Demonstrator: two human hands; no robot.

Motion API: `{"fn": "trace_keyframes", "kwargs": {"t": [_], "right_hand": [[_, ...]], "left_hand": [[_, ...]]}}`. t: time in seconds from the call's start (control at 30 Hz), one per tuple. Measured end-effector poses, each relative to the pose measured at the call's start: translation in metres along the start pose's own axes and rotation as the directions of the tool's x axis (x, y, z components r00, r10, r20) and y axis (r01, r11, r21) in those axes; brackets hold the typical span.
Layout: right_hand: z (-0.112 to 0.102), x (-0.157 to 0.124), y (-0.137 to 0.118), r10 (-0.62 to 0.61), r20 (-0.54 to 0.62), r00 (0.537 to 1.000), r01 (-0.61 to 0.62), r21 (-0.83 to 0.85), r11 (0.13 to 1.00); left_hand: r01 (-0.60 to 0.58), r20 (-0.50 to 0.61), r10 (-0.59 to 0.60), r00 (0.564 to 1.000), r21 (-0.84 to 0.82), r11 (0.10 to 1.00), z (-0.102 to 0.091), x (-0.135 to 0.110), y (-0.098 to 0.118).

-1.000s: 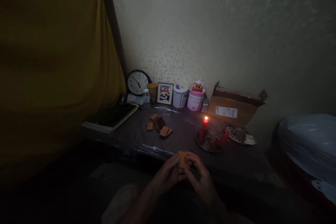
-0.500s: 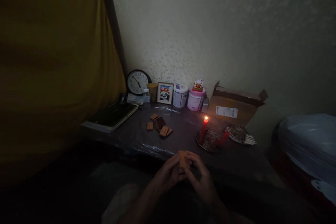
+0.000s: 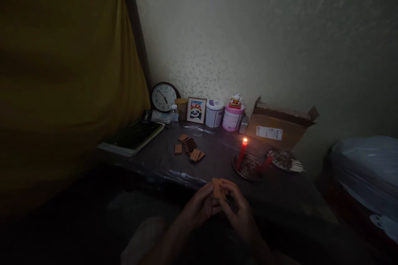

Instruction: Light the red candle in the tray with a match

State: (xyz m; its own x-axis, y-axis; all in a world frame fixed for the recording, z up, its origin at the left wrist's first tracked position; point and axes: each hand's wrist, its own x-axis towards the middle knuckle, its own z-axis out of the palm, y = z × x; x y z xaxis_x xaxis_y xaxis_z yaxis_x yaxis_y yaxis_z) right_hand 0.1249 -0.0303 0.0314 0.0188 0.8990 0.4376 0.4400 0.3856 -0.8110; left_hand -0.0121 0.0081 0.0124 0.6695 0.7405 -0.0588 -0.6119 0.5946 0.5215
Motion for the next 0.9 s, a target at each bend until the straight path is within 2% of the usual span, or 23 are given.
{"fn": "trace_keyframes", "kwargs": {"t": [0.9], "right_hand": [[0.0039, 0.0017, 0.0064, -0.042, -0.009, 0.999, 0.042, -0.044, 0.998]], "left_hand": [[-0.025, 0.008, 0.026, 1.000, -0.034, 0.999, 0.0013, -0.0001, 0.0000]]}}
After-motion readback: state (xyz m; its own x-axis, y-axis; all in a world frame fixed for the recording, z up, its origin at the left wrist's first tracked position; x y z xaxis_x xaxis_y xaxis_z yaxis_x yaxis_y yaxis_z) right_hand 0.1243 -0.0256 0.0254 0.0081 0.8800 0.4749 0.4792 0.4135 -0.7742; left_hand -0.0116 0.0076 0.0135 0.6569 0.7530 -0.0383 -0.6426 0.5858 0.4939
